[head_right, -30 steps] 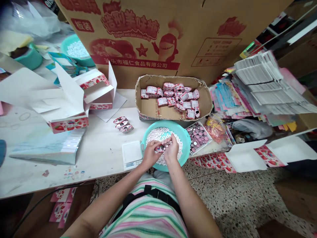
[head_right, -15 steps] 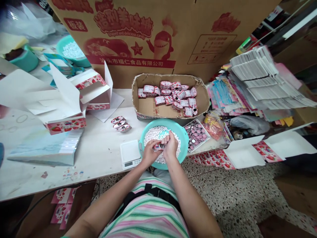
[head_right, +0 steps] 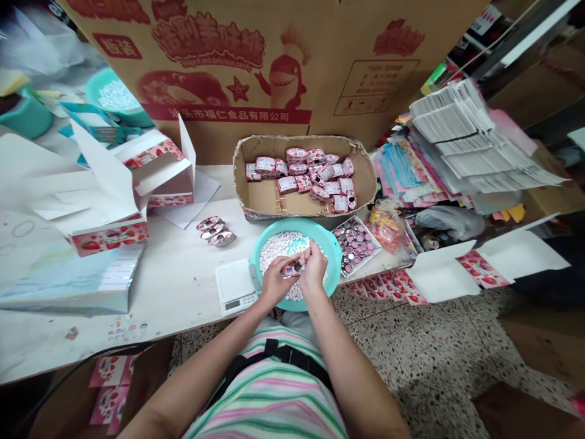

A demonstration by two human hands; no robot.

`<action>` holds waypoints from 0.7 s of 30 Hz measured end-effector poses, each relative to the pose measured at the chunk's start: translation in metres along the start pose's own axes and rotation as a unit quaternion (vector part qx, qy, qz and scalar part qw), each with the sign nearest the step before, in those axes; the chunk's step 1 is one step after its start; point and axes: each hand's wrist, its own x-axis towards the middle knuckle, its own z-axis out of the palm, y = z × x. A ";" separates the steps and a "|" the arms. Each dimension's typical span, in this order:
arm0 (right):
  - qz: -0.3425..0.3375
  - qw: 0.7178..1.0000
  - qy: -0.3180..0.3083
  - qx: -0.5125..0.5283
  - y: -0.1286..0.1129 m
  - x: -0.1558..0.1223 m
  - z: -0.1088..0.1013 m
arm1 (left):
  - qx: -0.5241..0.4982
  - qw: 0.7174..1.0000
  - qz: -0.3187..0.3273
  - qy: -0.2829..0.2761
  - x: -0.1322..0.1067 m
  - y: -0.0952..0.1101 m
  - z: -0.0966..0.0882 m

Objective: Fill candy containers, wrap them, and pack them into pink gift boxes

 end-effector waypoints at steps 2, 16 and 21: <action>-0.004 1.000 0.002 -0.011 0.001 0.001 -0.001 | 0.009 1.000 0.001 -0.002 0.000 0.002 -0.001; -0.012 0.998 -0.014 -0.059 -0.003 -0.005 0.008 | 0.038 0.999 0.028 0.010 0.001 0.001 -0.004; -0.031 0.998 -0.012 -0.061 -0.001 -0.005 0.001 | 0.049 0.998 0.050 0.008 -0.005 0.001 0.000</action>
